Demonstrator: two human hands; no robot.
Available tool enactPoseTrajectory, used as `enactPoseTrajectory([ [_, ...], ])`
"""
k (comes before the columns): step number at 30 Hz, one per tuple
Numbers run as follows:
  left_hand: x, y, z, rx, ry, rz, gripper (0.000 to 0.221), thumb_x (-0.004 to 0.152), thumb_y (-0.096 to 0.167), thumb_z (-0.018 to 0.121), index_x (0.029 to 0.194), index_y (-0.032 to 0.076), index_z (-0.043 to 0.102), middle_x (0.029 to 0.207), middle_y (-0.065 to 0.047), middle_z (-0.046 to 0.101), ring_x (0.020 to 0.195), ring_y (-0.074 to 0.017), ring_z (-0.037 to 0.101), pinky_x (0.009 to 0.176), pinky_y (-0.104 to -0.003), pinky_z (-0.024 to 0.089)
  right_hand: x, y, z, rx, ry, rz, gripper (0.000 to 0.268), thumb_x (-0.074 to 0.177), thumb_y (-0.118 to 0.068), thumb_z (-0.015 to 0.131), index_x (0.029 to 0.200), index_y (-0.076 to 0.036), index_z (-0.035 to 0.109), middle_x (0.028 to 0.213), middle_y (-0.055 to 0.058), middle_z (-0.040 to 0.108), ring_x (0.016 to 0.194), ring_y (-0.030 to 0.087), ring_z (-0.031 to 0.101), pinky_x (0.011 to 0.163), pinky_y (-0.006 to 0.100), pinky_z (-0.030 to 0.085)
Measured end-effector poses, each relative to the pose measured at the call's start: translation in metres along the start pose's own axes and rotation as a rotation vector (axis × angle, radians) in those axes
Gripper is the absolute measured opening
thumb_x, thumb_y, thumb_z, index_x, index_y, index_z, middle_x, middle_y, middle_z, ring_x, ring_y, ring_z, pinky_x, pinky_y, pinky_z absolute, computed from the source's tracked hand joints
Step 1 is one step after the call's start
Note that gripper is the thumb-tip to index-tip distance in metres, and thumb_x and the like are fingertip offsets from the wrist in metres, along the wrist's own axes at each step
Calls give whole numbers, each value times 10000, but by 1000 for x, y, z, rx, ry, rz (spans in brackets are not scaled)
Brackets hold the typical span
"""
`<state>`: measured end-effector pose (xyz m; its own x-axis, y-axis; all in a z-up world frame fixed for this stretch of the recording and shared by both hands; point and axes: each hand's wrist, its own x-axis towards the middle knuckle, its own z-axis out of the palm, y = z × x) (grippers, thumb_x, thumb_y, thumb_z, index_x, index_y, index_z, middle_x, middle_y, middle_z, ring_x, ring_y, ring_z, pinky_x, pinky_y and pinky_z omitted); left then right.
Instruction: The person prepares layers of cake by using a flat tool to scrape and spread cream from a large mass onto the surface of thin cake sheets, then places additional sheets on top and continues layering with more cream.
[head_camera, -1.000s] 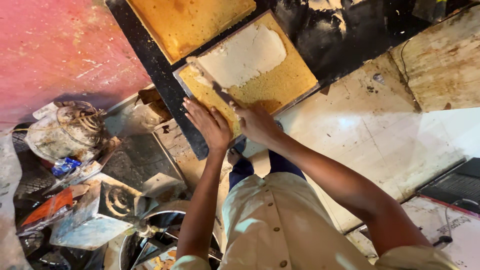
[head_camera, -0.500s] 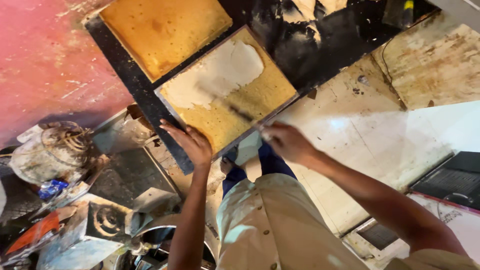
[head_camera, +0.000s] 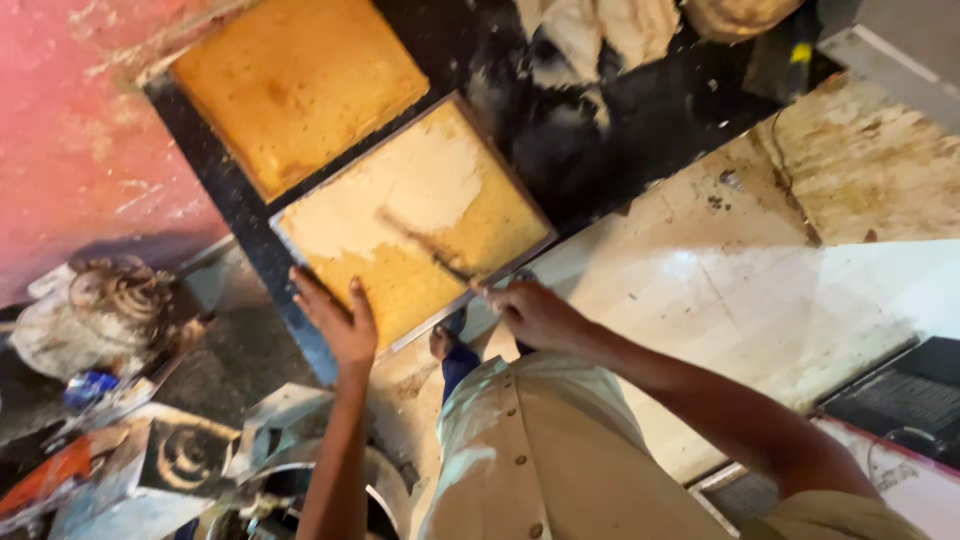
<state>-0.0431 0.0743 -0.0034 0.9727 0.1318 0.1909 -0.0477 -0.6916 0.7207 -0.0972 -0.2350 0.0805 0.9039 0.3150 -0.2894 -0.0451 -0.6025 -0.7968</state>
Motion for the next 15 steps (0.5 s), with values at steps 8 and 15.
enactPoseTrajectory([
  [8, 1, 4, 2, -10, -46, -43, 845, 1103, 373, 527, 1645, -68, 51, 1739, -301, 152, 1648, -386, 113, 1322, -505, -15, 26, 107, -145, 162, 359, -267, 271, 1085, -61, 544, 822, 1, 522, 1292, 193, 714, 1448, 257, 560, 981, 327, 546],
  [15, 7, 7, 3, -8, -60, -61, 837, 1105, 365, 527, 1657, -54, 57, 1751, -290, 133, 1654, -384, 99, 1332, -493, -5, 50, 191, -253, -317, 476, -40, 336, 1015, -43, 611, 1339, -44, 700, 1074, 218, 735, 1003, 336, 710, 857, 382, 546],
])
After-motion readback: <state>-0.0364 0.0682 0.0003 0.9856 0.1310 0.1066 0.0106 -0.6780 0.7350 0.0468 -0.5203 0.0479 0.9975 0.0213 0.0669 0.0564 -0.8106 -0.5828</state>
